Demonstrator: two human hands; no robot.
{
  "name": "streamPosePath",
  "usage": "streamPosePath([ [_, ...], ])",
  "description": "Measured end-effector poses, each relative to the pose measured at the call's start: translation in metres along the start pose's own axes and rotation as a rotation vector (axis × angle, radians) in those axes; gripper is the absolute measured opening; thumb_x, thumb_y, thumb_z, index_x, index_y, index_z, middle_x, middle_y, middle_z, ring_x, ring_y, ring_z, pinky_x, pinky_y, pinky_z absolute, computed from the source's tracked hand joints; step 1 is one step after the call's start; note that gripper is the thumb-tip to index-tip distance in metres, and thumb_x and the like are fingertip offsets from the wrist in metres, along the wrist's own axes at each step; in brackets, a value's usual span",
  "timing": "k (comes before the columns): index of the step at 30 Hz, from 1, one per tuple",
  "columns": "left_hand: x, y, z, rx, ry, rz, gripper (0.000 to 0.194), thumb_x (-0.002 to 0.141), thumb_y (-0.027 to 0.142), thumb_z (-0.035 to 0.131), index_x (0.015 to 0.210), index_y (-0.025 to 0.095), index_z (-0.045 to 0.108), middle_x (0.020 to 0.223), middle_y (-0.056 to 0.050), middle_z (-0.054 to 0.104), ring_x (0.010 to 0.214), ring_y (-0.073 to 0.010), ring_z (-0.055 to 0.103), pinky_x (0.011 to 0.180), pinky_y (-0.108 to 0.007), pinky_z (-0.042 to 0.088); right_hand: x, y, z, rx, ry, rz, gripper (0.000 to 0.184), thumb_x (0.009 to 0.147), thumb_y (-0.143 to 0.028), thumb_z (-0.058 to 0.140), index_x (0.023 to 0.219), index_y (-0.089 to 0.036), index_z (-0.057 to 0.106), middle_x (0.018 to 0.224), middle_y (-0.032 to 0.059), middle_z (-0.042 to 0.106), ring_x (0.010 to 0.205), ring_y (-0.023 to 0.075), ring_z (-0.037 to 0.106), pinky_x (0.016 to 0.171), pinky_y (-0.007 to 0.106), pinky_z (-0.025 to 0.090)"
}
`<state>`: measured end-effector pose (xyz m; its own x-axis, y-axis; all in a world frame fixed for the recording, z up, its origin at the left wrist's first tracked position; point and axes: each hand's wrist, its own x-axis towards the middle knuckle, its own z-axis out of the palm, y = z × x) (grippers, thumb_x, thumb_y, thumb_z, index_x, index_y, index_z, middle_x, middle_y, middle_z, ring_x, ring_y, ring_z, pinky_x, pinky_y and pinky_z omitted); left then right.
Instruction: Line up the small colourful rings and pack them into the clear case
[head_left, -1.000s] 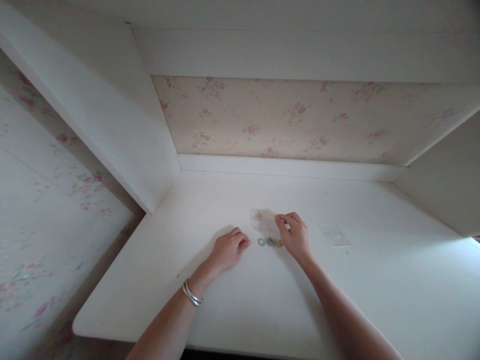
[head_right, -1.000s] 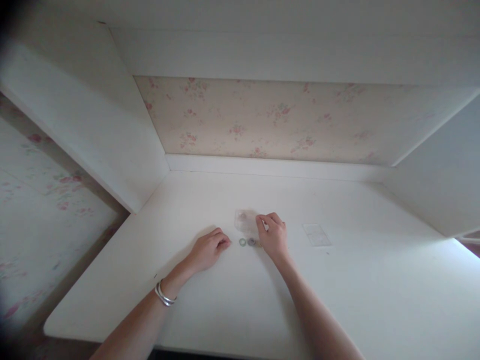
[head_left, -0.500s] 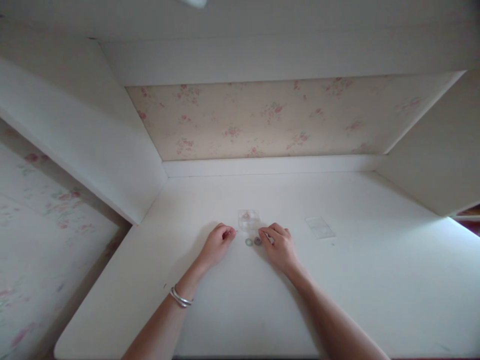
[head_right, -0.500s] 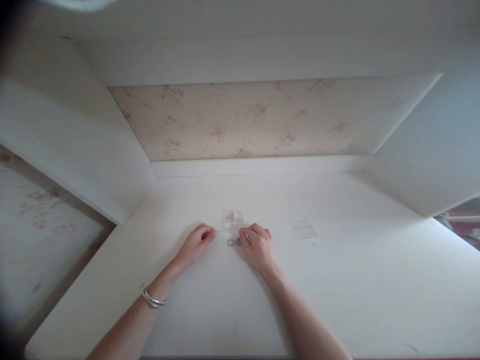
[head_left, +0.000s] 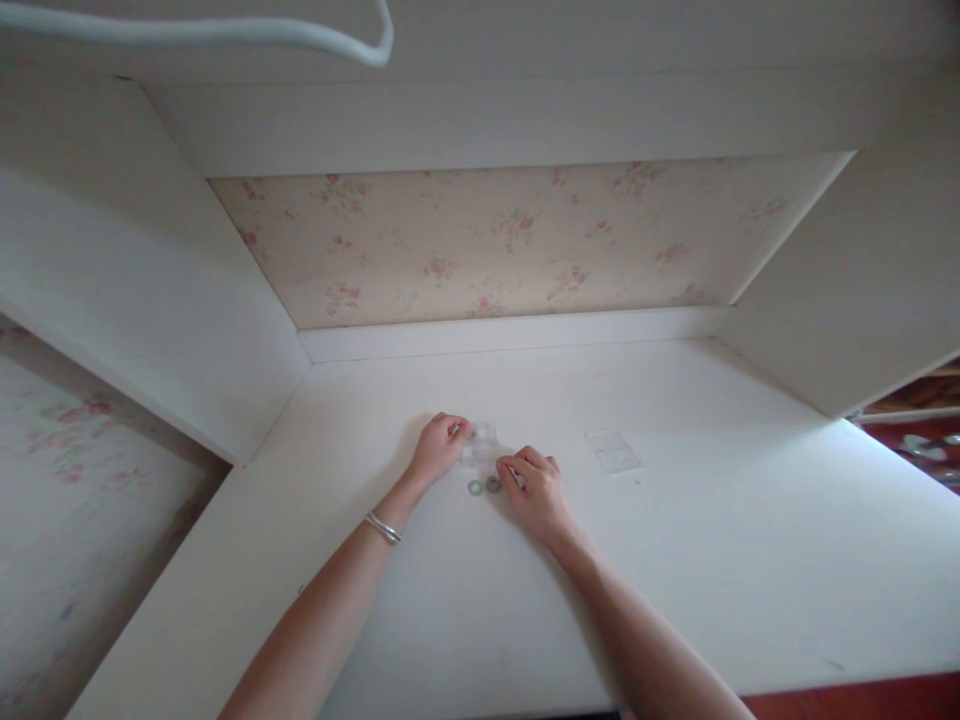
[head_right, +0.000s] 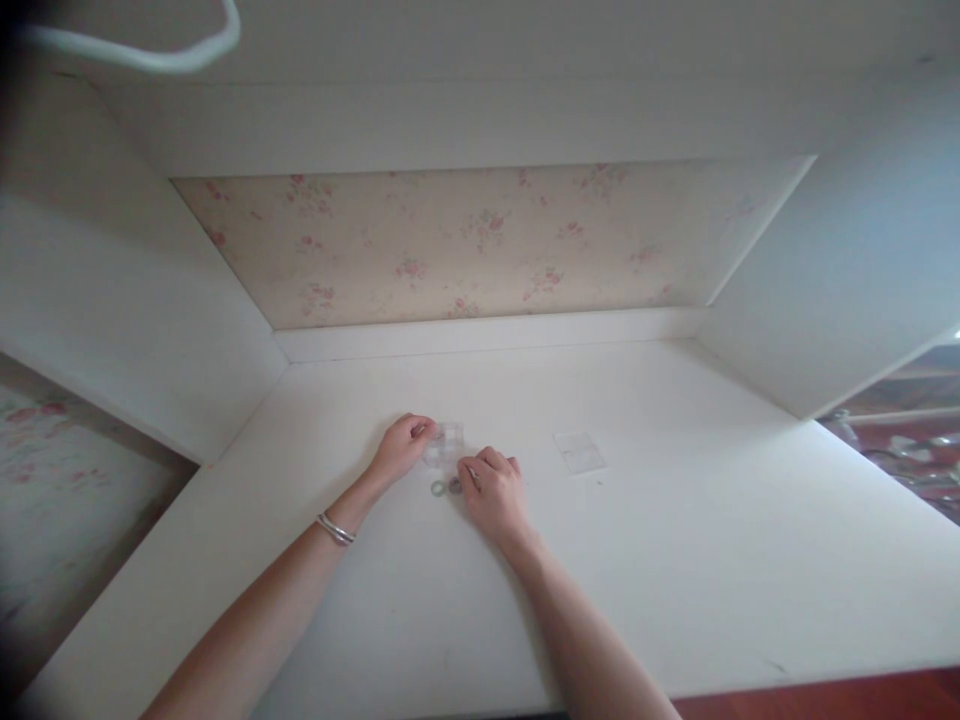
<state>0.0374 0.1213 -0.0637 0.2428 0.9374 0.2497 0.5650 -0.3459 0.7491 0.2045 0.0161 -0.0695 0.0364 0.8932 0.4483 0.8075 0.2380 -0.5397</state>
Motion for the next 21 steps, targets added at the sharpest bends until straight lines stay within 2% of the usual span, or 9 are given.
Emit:
streamPosePath([
  [5,-0.025,-0.003,-0.015,-0.104,0.076,-0.123,0.029,0.082,0.039,0.051,0.09,0.015,0.066,0.076,-0.002,0.063,0.07,-0.0144,0.054,0.065,-0.025,0.041,0.001,0.001,0.002,0.023,0.021,-0.016,0.02,0.09,-0.028,0.049,0.085,-0.024,0.068,0.077,0.0017,0.062,0.073,0.0142,0.054,0.074,0.03,0.032],
  [9,-0.056,0.0,-0.028,-0.14,0.009,-0.167,0.032,0.084,0.043,0.05,0.091,0.017,0.065,0.068,0.001,0.056,0.062,-0.0125,0.049,0.059,-0.023,0.038,0.002,0.002,0.003,0.019,0.017,-0.022,0.018,0.089,-0.027,0.05,0.085,-0.025,0.068,0.077,0.0015,0.062,0.072,0.0141,0.054,0.074,0.031,0.032],
  [14,-0.082,0.008,-0.027,-0.096,-0.105,-0.056,0.028,0.086,0.039,0.048,0.088,0.017,0.065,0.071,0.0,0.057,0.062,-0.0121,0.049,0.058,-0.022,0.037,0.003,0.002,-0.001,-0.004,-0.027,-0.054,0.018,0.086,-0.027,0.051,0.083,-0.023,0.068,0.078,0.0026,0.063,0.076,0.0152,0.055,0.075,0.031,0.031],
  [18,-0.087,0.013,-0.022,0.033,-0.135,0.058,0.024,0.088,0.033,0.046,0.086,0.019,0.065,0.076,-0.001,0.058,0.068,-0.0125,0.052,0.062,-0.022,0.038,0.003,0.003,-0.006,-0.035,-0.087,-0.108,0.016,0.082,-0.022,0.053,0.087,-0.023,0.068,0.082,0.0032,0.063,0.08,0.0158,0.054,0.077,0.031,0.029],
  [21,-0.088,0.015,-0.022,0.098,-0.159,0.085,0.023,0.09,0.032,0.044,0.087,0.02,0.064,0.08,-0.001,0.06,0.07,-0.0122,0.054,0.064,-0.022,0.04,0.003,0.0,-0.01,-0.075,-0.152,-0.165,0.016,0.08,-0.021,0.055,0.088,-0.023,0.068,0.083,0.0028,0.062,0.08,0.0156,0.052,0.078,0.032,0.028],
])
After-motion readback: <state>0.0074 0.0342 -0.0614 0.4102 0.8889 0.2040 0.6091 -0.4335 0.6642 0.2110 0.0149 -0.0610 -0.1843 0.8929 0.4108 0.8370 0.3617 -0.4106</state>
